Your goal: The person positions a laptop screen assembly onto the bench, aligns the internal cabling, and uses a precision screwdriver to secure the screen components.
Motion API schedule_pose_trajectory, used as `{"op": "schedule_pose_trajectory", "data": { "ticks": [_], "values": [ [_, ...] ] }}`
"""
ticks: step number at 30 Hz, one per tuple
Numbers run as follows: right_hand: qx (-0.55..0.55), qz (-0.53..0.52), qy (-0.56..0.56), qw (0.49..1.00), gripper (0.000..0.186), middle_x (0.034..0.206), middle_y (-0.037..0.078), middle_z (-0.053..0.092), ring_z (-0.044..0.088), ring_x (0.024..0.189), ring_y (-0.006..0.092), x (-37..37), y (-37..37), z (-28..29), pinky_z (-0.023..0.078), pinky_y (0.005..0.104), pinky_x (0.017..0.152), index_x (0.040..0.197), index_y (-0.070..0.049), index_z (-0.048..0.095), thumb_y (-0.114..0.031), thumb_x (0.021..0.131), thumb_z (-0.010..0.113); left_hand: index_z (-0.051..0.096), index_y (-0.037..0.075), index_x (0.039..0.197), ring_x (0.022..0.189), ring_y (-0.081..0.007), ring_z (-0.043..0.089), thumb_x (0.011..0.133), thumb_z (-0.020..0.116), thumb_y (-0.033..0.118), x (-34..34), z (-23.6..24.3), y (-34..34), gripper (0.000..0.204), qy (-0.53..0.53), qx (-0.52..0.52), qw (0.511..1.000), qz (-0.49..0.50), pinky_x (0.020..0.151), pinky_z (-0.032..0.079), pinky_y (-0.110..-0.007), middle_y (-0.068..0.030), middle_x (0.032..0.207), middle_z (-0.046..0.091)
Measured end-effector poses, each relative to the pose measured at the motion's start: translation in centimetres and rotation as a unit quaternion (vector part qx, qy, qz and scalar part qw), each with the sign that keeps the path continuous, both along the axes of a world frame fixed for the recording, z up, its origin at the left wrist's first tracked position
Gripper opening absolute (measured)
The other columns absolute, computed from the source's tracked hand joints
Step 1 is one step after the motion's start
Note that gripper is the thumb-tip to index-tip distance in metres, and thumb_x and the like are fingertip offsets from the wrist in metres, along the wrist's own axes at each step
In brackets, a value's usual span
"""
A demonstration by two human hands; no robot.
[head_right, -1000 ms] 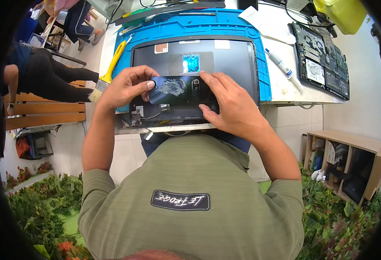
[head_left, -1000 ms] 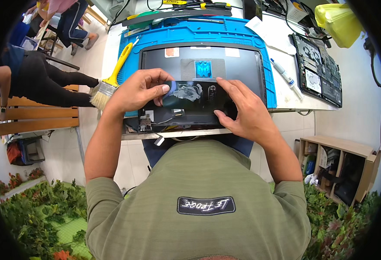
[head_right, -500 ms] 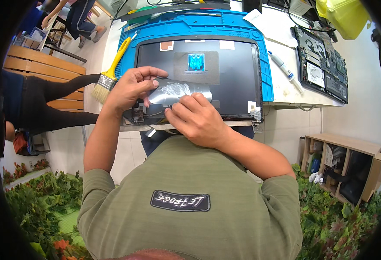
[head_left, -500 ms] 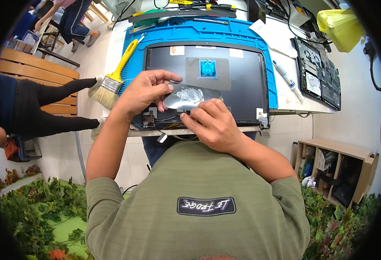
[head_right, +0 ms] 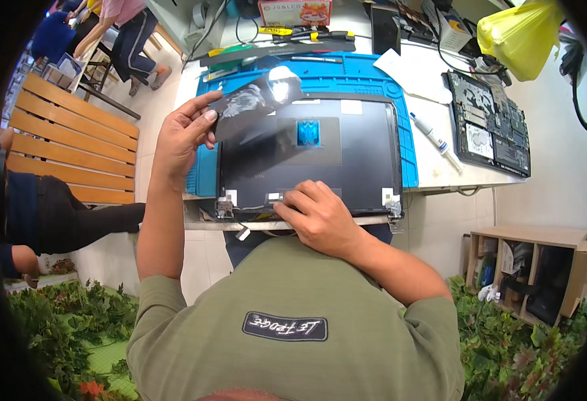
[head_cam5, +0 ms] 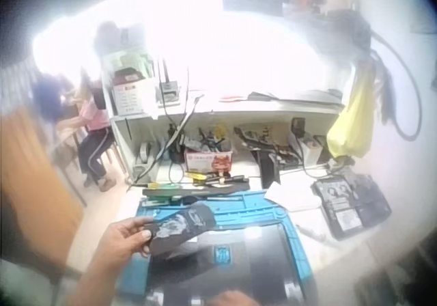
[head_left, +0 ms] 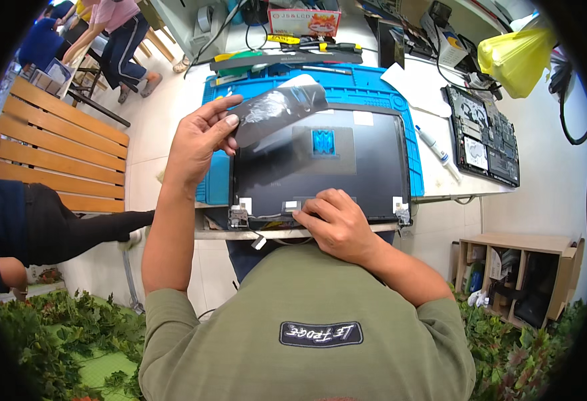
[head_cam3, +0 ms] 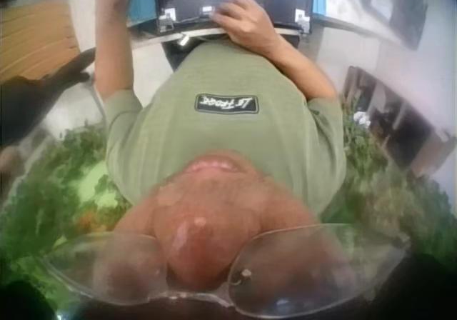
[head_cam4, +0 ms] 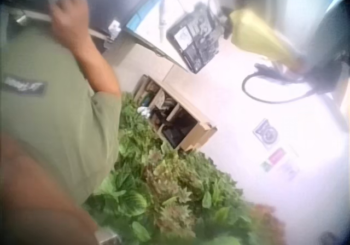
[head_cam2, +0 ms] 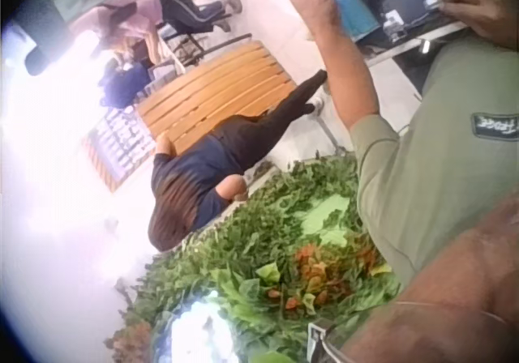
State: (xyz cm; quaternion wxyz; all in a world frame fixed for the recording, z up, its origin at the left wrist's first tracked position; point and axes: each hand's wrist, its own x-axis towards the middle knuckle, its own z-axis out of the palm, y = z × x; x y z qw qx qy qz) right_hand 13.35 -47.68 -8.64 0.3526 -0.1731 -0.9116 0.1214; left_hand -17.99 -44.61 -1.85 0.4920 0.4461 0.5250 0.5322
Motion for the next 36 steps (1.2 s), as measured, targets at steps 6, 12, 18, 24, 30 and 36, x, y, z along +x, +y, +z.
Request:
{"op": "schedule_pose_trajectory", "data": {
  "ticks": [6,12,18,24,30,36],
  "values": [
    [-0.053,-0.002,0.053,0.997,0.023,0.096,0.006,0.075,0.068,0.089,0.0271,0.9,0.5,0.8,0.054,0.0395,0.077,0.102,-0.004,0.079,-0.002,0.081,0.088,0.067,-0.007,0.142,0.077,-0.0118,0.071,0.104,0.077,0.004,-3.5,-0.1,2.3,0.041,-0.054,0.096,0.987,0.115,0.07,0.062,-0.024,-0.0067,0.103,0.074],
    [-0.052,-0.13,0.089,0.986,0.029,0.098,0.01,0.077,0.069,0.089,0.0298,5.3,1.0,3.0,0.056,0.0406,0.08,0.107,-0.002,0.08,0.002,0.079,0.09,0.071,-0.01,0.13,0.078,-0.0103,0.074,0.105,0.073,0.003,-7.9,0.1,6.8,0.028,0.165,0.274,0.899,0.3,0.068,0.063,-0.027,-0.0092,0.103,0.077],
    [-0.033,-0.243,0.11,0.963,0.034,0.1,0.013,0.077,0.068,0.09,0.0331,10.3,1.1,3.8,0.056,0.0421,0.082,0.112,0.0,0.08,0.008,0.08,0.087,0.08,0.007,0.122,0.081,-0.0276,0.076,0.094,0.077,0.014,-11.3,1.3,14.8,0.029,0.565,0.284,0.687,0.358,0.075,0.061,-0.04,-0.014,0.102,0.079],
    [-0.019,-0.325,0.107,0.939,0.031,0.1,0.014,0.077,0.068,0.091,0.0338,13.2,1.7,3.9,0.056,0.0425,0.083,0.111,-0.001,0.081,0.005,0.082,0.086,0.077,0.013,0.127,0.099,-0.0361,0.078,0.101,0.072,0.03,-20.2,-1.5,21.4,0.031,0.687,0.237,0.601,0.332,0.087,0.061,-0.05,-0.0128,0.11,0.08],
    [-0.079,-0.385,0.112,0.913,0.026,0.107,0.017,0.079,0.072,0.099,0.0356,16.1,3.2,2.8,0.058,0.043,0.087,0.115,0.001,0.079,-0.003,0.09,0.084,0.076,0.022,0.14,0.107,-0.0457,0.075,0.11,0.062,0.036,-21.6,0.7,22.7,0.036,0.725,0.067,0.635,0.258,0.093,0.059,-0.055,-0.0202,0.114,0.081],
    [-0.226,-0.399,0.099,0.883,0.027,0.106,0.017,0.079,0.074,0.092,0.0345,16.1,5.3,2.6,0.059,0.0441,0.084,0.117,0.001,0.078,-0.015,0.096,0.081,0.079,0.005,0.132,0.073,-0.0159,0.075,0.106,0.075,0.015,-4.5,4.8,13.7,0.028,0.529,0.218,0.801,0.176,0.067,0.058,-0.033,-0.014,0.091,0.082]
  ]
}}
